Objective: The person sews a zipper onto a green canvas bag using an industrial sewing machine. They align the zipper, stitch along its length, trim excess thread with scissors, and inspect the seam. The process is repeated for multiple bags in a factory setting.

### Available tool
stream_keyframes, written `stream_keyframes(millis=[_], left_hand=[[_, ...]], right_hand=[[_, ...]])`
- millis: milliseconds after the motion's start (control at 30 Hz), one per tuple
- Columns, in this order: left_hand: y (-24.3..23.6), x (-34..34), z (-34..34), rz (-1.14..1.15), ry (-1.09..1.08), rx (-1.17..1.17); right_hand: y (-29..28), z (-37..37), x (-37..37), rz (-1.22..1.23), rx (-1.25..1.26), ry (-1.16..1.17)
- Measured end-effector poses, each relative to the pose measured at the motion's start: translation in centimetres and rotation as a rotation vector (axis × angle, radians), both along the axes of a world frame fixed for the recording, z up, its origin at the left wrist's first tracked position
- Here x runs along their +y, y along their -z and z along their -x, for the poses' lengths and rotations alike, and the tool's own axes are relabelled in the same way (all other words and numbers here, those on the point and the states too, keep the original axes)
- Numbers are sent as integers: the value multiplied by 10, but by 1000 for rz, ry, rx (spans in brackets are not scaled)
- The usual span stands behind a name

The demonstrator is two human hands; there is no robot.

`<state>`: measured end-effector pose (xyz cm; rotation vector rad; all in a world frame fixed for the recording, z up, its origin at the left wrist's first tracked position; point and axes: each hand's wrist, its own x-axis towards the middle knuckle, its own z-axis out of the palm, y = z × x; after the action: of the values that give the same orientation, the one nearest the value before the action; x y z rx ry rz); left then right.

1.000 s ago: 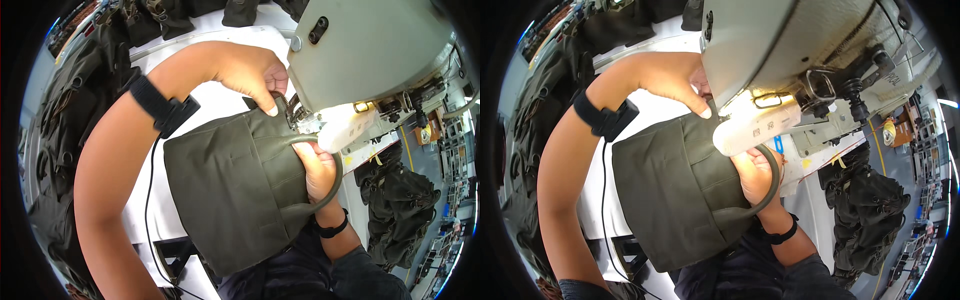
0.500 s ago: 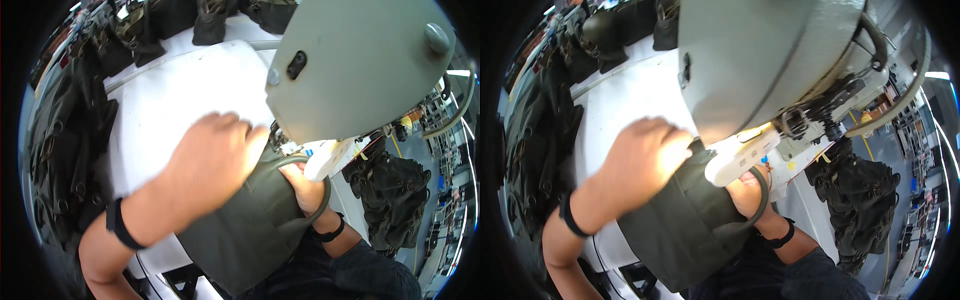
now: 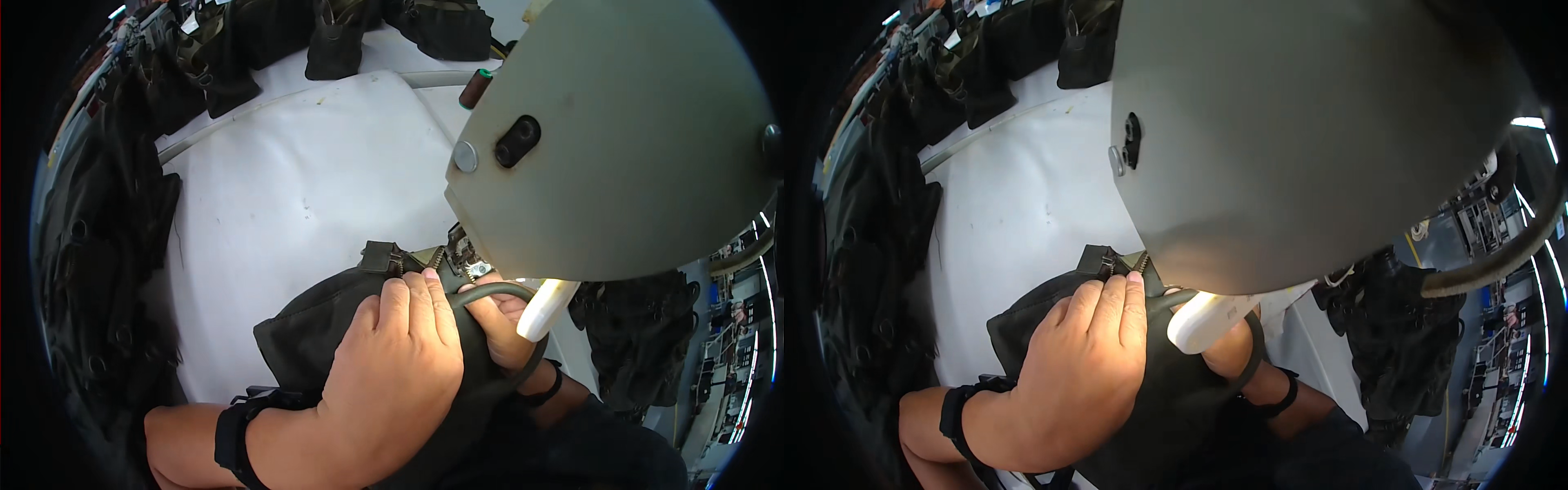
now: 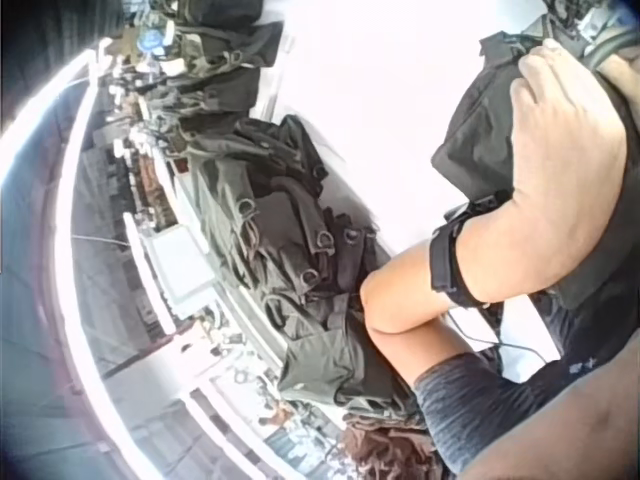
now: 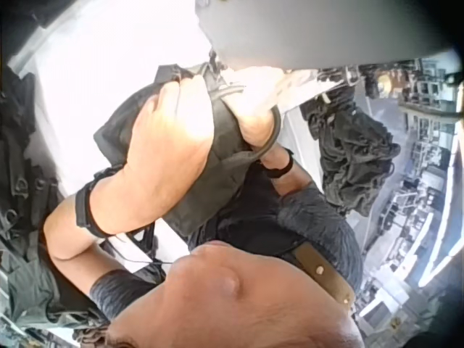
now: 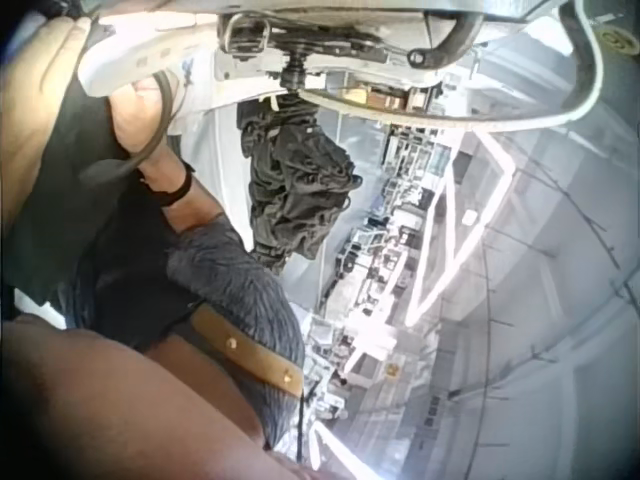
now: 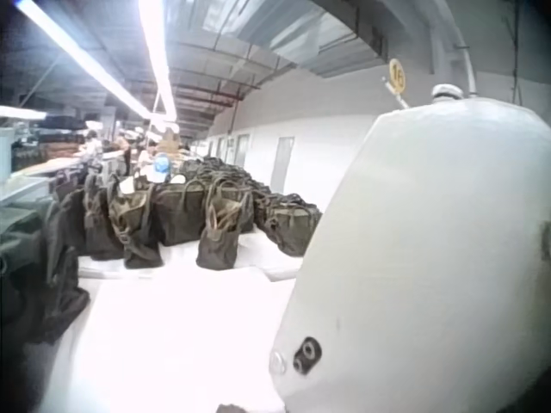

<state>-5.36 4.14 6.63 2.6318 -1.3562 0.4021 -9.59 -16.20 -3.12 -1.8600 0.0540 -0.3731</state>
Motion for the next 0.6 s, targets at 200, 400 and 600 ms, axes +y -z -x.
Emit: stream_keyframes(millis=[200,400,600], left_hand=[[10,-4,0,14,-34,-48],[6,10,-61,429,-27,273],[1,-11,-140,340,-124,1009]], right_hand=[[7,1,-5,-176,39,-29],[16,-2,-8,-260,22,-92],[0,-9,11,-516,81,-110]])
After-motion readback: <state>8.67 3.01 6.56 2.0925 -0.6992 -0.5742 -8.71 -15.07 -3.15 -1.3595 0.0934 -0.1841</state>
